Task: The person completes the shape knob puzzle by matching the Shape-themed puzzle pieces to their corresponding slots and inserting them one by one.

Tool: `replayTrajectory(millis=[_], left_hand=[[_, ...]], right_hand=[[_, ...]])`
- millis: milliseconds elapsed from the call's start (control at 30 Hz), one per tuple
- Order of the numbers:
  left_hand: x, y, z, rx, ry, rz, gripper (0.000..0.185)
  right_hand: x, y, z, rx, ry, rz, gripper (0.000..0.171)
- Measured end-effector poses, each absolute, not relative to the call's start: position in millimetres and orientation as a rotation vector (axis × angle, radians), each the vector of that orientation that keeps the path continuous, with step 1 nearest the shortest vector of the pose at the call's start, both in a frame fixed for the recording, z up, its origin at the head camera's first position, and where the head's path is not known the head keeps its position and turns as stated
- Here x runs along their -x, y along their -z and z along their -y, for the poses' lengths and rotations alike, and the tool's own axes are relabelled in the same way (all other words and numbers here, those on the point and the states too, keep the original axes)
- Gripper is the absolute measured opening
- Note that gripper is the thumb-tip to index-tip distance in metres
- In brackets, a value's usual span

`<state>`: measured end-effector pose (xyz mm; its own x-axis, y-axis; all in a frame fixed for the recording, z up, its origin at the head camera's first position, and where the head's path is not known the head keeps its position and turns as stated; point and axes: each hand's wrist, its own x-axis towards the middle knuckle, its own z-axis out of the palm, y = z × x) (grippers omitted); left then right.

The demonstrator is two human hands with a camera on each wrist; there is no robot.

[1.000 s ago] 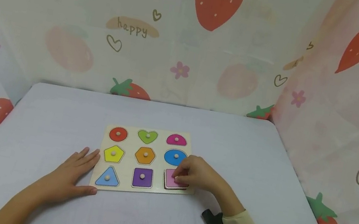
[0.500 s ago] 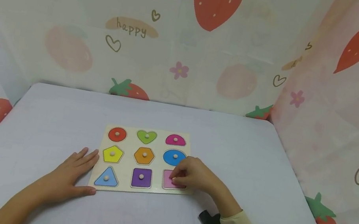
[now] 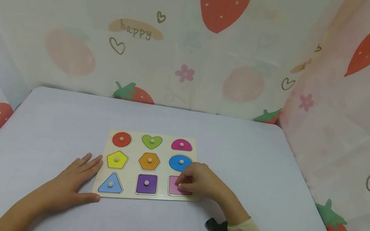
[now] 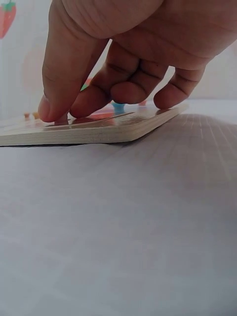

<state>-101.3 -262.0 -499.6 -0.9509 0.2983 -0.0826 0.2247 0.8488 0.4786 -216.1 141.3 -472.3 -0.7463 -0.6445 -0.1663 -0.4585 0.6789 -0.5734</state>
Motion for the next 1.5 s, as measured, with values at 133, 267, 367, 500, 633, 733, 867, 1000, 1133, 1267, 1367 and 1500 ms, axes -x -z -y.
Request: replayTrajectory(millis=[133, 267, 367, 500, 633, 733, 867, 1000, 1133, 1267, 1367, 1500], left_hand=[[103, 498, 262, -0.399, -0.715, -2.869, 0.109], [103, 497, 263, -0.373, -0.719, -2.869, 0.111], [103, 496, 265, -0.371, -0.718, -2.872, 0.111], [105, 495, 266, -0.383, -0.72, -2.878, 0.111], [106, 496, 264, -0.387, -0.729, -2.872, 0.111], [106, 496, 263, -0.39, -0.731, -2.871, 0.11], [105, 495, 263, -0.39, -0.737, -2.872, 0.108], [105, 494, 265, -0.392, -0.747, -2.87, 0.106], [107, 495, 265, -0.404, -0.754, -2.876, 0.106], [109, 495, 264, -0.404, -0.741, -2.882, 0.107], [110, 494, 266, -0.399, -0.692, -2.893, 0.108], [109, 489, 267, -0.418, -0.621, -2.914, 0.105]], right_hand=[[214, 472, -143, 0.884, 0.731, -2.532, 0.006], [213, 472, -143, 0.941, 0.723, -2.521, 0.007], [214, 471, -141, 0.966, 0.713, -2.525, 0.007], [215, 470, -140, 0.965, 0.687, -2.553, 0.007], [215, 469, -141, 0.958, 0.67, -2.568, 0.007], [214, 468, -141, 0.964, 0.668, -2.578, 0.008], [213, 470, -142, 0.972, 0.656, -2.597, 0.009], [215, 471, -140, 0.986, 0.636, -2.603, 0.008], [217, 470, -138, 1.004, 0.602, -2.616, 0.009], [217, 468, -138, 1.008, 0.542, -2.656, 0.01], [215, 467, -138, 1.023, 0.49, -2.689, 0.01], [212, 466, -140, 1.037, 0.444, -2.726, 0.013]])
